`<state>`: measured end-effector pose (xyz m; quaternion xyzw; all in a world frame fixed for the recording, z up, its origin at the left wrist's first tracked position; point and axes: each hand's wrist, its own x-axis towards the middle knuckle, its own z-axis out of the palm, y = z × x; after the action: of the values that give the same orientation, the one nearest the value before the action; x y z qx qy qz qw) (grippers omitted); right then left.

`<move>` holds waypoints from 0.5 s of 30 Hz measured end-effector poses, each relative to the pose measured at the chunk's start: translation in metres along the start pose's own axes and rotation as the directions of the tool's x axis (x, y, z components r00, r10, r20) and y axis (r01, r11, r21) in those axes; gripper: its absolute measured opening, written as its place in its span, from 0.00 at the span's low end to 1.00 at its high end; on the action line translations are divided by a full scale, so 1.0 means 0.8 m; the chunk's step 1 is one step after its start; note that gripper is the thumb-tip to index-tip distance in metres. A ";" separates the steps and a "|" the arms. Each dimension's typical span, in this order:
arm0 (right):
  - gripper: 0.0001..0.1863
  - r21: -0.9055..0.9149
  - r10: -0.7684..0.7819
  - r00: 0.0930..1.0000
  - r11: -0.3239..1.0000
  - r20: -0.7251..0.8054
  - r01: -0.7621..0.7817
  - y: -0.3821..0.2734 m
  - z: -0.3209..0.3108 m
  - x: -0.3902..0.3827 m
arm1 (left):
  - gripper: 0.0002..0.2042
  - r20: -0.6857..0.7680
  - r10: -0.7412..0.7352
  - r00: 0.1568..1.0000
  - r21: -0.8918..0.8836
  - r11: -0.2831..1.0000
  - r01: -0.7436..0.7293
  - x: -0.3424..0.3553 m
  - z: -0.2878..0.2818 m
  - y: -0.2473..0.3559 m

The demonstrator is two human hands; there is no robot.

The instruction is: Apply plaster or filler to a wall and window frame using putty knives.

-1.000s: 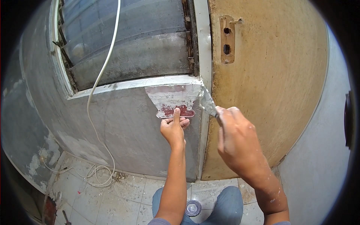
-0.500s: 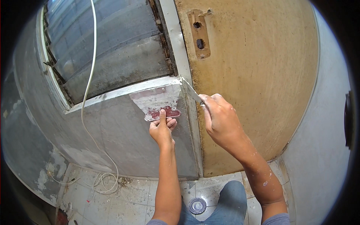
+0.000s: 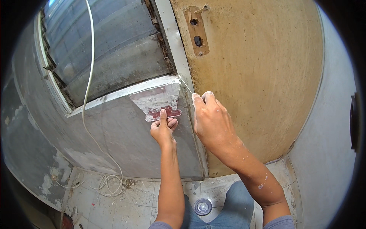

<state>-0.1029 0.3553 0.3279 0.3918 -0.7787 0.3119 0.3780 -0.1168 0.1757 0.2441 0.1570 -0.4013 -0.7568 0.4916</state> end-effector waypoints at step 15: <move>0.13 -0.045 0.044 0.995 0.998 0.090 -0.040 -0.005 -0.002 -0.019 | 0.20 -0.015 -0.015 1.000 -0.006 1.000 0.015 -0.001 0.000 0.003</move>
<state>-0.0928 0.3605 0.3170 0.3809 -0.8097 0.2849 0.3438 -0.1153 0.1763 0.2459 0.1643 -0.3943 -0.7604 0.4891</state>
